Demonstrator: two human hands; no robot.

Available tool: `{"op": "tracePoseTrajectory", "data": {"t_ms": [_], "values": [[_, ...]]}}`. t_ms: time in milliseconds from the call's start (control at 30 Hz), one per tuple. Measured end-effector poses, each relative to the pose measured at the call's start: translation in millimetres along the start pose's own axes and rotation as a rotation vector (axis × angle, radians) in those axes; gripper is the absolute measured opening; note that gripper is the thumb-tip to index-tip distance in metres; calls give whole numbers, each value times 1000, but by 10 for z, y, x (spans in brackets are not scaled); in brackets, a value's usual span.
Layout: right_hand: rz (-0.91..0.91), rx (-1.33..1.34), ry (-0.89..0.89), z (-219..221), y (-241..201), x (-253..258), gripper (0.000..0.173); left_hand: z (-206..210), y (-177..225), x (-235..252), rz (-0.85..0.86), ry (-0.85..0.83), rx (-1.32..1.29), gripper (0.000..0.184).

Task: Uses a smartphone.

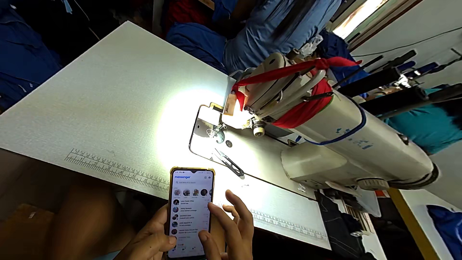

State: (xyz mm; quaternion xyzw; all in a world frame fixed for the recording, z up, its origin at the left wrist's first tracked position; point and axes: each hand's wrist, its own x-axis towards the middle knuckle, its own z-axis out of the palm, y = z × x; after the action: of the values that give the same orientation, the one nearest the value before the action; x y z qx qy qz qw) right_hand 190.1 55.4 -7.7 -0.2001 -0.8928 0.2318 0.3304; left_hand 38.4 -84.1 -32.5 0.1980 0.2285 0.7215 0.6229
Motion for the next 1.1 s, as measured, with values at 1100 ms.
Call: {"op": "tracePoseTrajectory", "data": {"t_ms": [1100], "values": [[-37, -24, 6, 16, 14, -8, 34, 1, 5, 18, -15, 0, -22, 49]]}}
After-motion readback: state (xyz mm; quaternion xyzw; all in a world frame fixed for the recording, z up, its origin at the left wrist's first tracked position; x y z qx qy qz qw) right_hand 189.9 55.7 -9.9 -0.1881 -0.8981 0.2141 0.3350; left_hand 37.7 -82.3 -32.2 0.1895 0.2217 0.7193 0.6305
